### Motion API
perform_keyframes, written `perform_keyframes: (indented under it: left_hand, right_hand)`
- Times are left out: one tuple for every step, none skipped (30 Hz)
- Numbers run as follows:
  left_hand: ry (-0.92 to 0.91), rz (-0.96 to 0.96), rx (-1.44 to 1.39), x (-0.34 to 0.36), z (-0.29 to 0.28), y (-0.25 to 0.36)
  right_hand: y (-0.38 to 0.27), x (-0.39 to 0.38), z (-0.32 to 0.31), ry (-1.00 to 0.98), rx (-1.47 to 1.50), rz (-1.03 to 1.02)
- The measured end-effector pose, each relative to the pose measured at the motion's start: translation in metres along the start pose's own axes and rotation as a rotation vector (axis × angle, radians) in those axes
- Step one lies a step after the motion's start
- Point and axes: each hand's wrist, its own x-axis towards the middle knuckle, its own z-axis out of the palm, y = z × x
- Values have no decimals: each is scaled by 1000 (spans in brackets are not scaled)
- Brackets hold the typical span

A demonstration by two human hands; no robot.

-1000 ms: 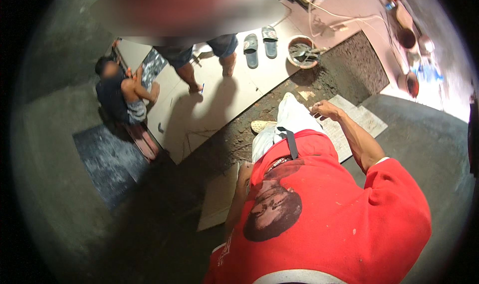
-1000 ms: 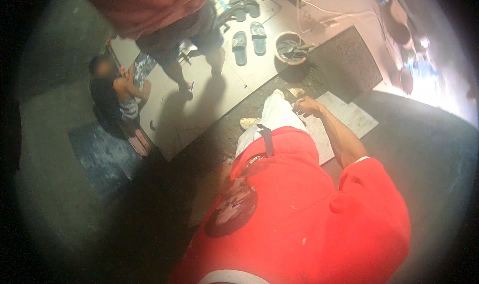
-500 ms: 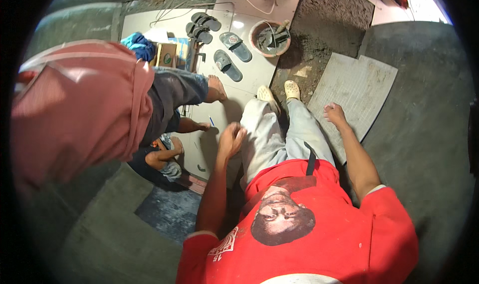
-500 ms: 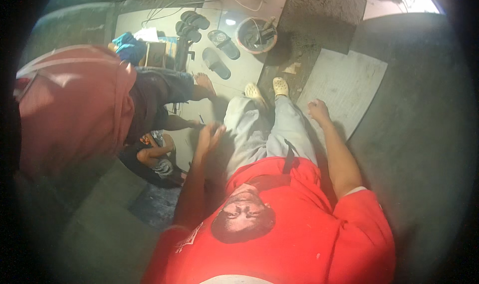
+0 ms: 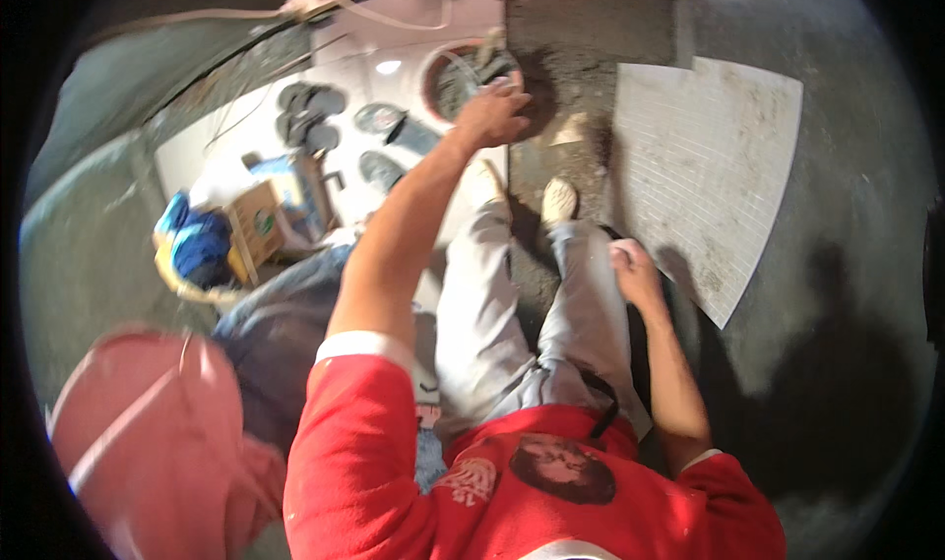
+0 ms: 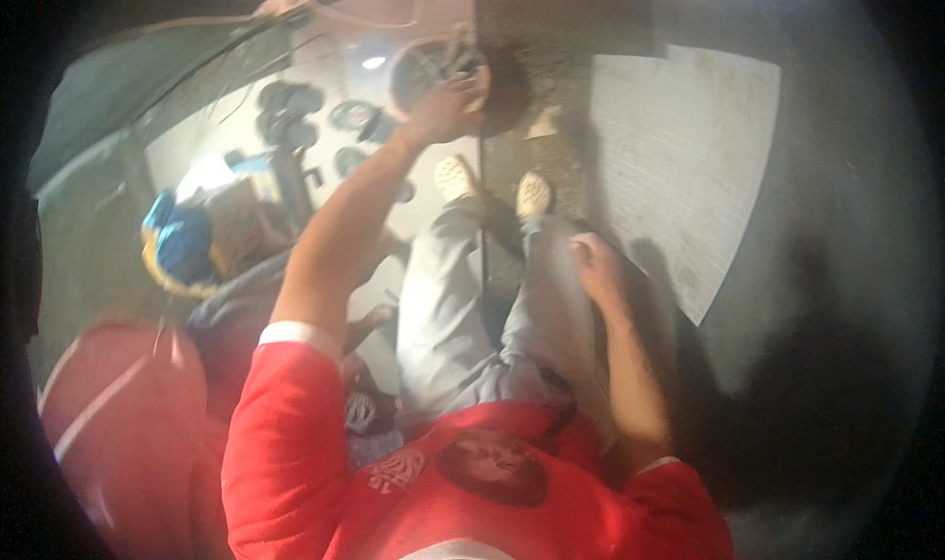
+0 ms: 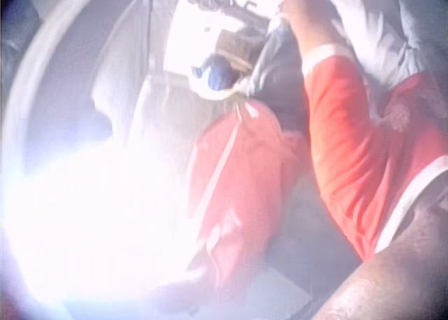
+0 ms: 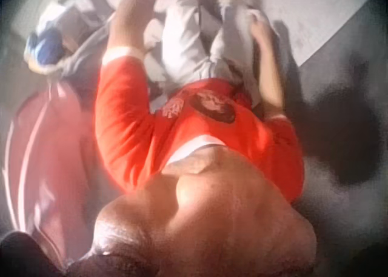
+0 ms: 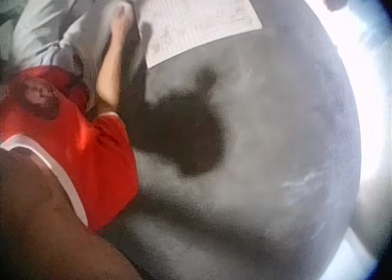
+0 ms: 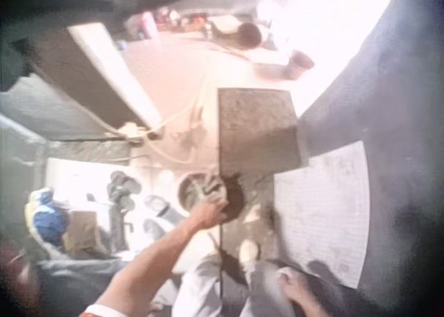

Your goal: The person spreads cement on the floor using a trowel, places a tile, and then applies adhesive to the back of another tile. The person works on a partially tiled floor in a construction setting.

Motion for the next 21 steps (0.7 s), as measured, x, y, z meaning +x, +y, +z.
perform_keyframes:
  left_hand:
    - [13, 11, 37, 10, 11, -11]
    - [21, 12, 81, 12, 22, -24]
    - [31, 1, 128, 7, 31, -38]
    - [8, -48, 185, 3, 38, -50]
    - [89, 3, 278, -5, 46, -61]
    - [103, -7, 384, -16, 56, -67]
    - [168, -56, 325, -27, 70, -69]
    - [217, -121, 285, -42, 82, -73]
    - [306, -150, 261, -60, 89, -80]
    - [356, -208, 237, -76, 97, -86]
    - [327, -326, 141, -90, 104, -92]
    - [354, -403, 53, -98, 107, -101]
    - [427, -431, 61, -100, 113, -105]
    - [521, -385, 66, -100, 114, -111]
    - [561, -419, 54, -96, 114, -113]
    - [550, -510, 22, -90, 112, -114]
    - [709, -467, 78, -81, 109, -113]
    - [811, -434, 40, -67, 103, -113]
    - [893, -414, -9, -56, 94, -111]
    - [1012, -322, -23, -44, 91, -107]
    - [980, -301, -114, -26, 91, -103]
  right_hand:
    - [-3, 7, 14, 3, 53, -3]
    - [-4, 15, 28, -17, 117, 49]
    - [-4, 27, 43, -26, 155, 35]
    - [-1, 43, 58, -37, 202, -23]
    - [5, 61, 70, -59, 178, -26]
    - [12, 78, 82, -86, 162, -67]
    - [21, 97, 93, -126, 86, -39]
    - [30, 116, 99, -104, 109, -66]
    - [36, 132, 104, -91, 142, -96]
    - [40, 146, 111, -100, 161, -67]
    - [45, 160, 110, -75, 196, -163]
    - [44, 178, 106, -78, 185, -158]
    - [45, 198, 102, -19, 129, -224]
    - [41, 216, 97, 23, 59, -243]
    - [36, 238, 92, 82, 53, -336]
    - [28, 261, 88, 141, 49, -412]
    - [17, 285, 85, 205, 33, -484]
    - [5, 312, 85, 284, 17, -566]
    - [-12, 338, 85, 326, 10, -601]
    - [-27, 364, 88, 396, 9, -701]
    - [-46, 388, 93, 415, 25, -708]
